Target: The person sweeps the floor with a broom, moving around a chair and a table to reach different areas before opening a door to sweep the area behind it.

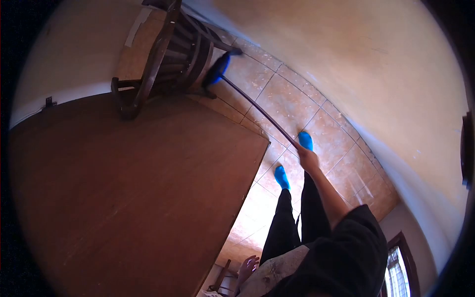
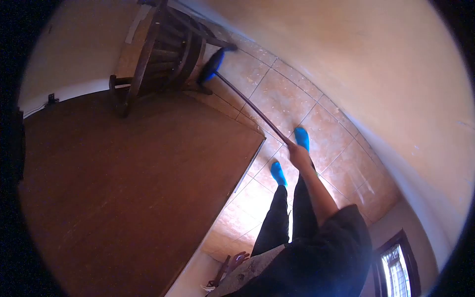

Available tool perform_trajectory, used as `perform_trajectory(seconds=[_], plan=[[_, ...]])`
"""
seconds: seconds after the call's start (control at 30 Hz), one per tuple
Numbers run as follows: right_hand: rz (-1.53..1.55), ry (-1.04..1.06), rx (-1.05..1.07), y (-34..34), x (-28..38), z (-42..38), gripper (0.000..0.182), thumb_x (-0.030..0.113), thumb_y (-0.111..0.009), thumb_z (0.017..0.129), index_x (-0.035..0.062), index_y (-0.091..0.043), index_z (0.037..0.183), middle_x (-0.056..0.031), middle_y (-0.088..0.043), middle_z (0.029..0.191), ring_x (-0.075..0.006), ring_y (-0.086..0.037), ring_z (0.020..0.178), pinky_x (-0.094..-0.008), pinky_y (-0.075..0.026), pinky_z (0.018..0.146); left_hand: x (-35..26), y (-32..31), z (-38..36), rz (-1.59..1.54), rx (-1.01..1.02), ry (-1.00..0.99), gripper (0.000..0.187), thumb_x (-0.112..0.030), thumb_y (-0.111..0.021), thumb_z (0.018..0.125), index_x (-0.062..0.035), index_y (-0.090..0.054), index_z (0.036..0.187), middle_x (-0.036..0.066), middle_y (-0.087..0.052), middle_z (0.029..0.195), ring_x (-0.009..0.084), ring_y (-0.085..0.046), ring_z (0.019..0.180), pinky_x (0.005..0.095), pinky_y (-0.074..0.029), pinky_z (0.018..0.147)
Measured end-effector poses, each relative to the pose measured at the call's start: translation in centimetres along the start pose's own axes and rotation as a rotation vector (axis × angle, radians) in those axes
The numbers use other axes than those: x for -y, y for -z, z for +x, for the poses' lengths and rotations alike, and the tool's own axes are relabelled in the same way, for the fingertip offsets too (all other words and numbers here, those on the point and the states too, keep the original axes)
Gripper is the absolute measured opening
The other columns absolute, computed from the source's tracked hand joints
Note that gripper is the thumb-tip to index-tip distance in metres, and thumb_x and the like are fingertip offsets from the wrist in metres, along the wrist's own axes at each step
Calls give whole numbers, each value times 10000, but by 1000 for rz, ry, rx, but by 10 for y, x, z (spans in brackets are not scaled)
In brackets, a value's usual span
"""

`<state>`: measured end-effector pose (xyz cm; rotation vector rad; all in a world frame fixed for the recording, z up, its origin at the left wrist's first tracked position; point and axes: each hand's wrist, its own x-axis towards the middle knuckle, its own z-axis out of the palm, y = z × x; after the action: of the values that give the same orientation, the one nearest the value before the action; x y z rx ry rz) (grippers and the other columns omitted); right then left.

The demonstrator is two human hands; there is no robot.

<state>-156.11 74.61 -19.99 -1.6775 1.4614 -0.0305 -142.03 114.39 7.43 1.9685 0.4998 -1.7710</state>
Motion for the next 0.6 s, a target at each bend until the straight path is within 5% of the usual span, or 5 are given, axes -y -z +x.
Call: perform_trajectory(seconds=[0.17,0.3,0.43,0.47,0.6], plan=[[37,143,67,-102,105,157,397,130,-373,742,208,-412,1129,-197,-550,817,-347,-537,736,-428,-425,633,9,-3,-3,-65,-79,56,337,-266,-411,826,-77,-381,1104,84,-485,1062,157,-481,916,257,-379,759],[-127,182,221,-107,191,235,383,90,-417,704,179,-464,1073,-148,-554,905,-291,-540,831,-378,-444,687,10,-9,-20,-103,-43,-26,345,-280,-404,827,-79,-381,1106,89,-483,1066,160,-482,918,260,-370,769],[-267,156,255,-88,201,246,344,83,-432,711,177,-491,1037,-114,-556,929,-252,-544,857,-347,-449,705,0,-20,-27,103,-2,-175,349,-285,-399,829,-74,-380,1106,91,-482,1069,161,-481,919,262,-367,771],[-260,149,243,-80,192,243,247,151,-437,751,71,-543,959,-110,-557,944,-250,-550,857,-349,-454,688,-4,-23,-25,157,16,-220,351,-286,-398,829,-73,-380,1107,91,-482,1069,161,-481,920,262,-366,772],[-340,176,174,-45,120,180,451,86,-457,710,214,-398,1139,-123,-569,808,-259,-567,746,-375,-458,608,8,-9,-9,136,17,-199,351,-285,-393,832,-66,-381,1106,95,-483,1068,161,-481,922,265,-364,776]])
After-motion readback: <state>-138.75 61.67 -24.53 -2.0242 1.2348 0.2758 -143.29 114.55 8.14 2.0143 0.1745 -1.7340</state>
